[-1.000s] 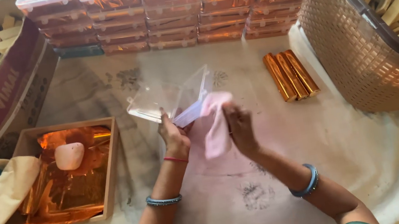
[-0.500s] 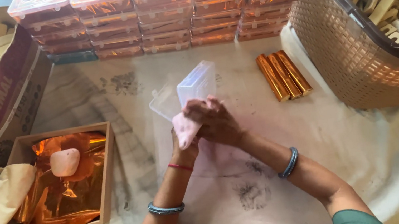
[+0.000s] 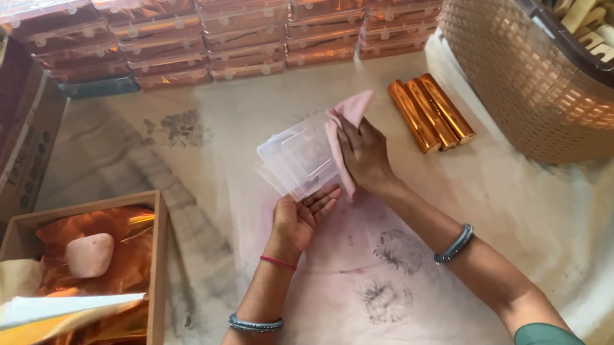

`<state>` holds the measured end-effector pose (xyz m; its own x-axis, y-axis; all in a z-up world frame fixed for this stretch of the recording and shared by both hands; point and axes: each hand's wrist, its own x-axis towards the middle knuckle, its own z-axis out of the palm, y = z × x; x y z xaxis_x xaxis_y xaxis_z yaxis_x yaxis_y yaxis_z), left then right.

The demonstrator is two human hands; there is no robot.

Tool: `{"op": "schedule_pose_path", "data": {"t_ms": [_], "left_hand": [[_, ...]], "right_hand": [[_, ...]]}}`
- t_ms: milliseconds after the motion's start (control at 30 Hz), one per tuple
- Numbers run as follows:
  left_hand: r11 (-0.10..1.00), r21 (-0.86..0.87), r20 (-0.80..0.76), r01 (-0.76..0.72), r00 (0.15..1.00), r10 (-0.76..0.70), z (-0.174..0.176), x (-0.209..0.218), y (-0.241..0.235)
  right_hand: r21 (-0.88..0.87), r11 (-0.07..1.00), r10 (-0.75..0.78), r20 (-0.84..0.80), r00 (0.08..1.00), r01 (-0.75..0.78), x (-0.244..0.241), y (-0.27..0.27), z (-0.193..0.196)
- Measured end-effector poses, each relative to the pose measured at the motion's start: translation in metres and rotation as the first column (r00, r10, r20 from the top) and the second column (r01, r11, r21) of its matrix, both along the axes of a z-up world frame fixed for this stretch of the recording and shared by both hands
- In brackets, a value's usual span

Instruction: The person wipes two small wooden blocks with a pink cloth, then wraps them together in a sheet of orange foil. They place the wrapped item on the floor and proceed to wipe the inside and outside of a clear plastic container with the same cloth.

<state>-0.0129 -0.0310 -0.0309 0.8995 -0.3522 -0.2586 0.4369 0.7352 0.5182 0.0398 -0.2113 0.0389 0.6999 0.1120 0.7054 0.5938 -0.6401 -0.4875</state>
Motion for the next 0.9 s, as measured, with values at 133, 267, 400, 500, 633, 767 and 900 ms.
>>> {"op": "schedule_pose_path", "data": {"t_ms": [133, 267, 400, 500, 633, 767, 900], "left_hand": [[0.999, 0.042, -0.024, 0.009, 1.0, -0.008, -0.022, 0.012, 0.001], [0.997, 0.035, -0.037, -0.068, 0.997, 0.069, -0.049, 0.02, 0.002], [0.999, 0.031, 0.021, -0.014, 1.0, 0.014, -0.021, 0.007, 0.006], [0.99, 0.119, 0.067, 0.074, 0.994, -0.083, -0.006, 0.001, 0.006], [0.994, 0.064, 0.054, 0.093, 0.994, -0.097, -0.009, 0.005, 0.008], [0.996, 0.031, 0.04, 0.079, 0.996, -0.08, -0.005, 0.002, 0.006], [0.984, 0.176, 0.16, -0.038, 0.987, 0.01, 0.023, -0.004, 0.008]], "right_hand": [[-0.237, 0.971, -0.01, 0.061, 0.998, 0.024, -0.027, 0.003, -0.029], [-0.287, 0.956, 0.096, 0.134, 0.986, -0.054, -0.052, 0.035, 0.007], [-0.165, 0.981, 0.111, 0.033, 0.993, -0.104, -0.014, 0.042, 0.03], [-0.065, 0.994, 0.072, -0.163, 0.984, -0.083, 0.036, 0.024, 0.006], [0.008, 1.0, 0.005, -0.156, 0.988, -0.003, 0.067, -0.009, -0.036], [-0.067, 0.991, -0.131, -0.316, 0.939, 0.116, 0.038, -0.035, -0.053], [-0.355, 0.913, -0.314, -0.289, 0.904, 0.203, -0.005, -0.066, -0.054]]}}
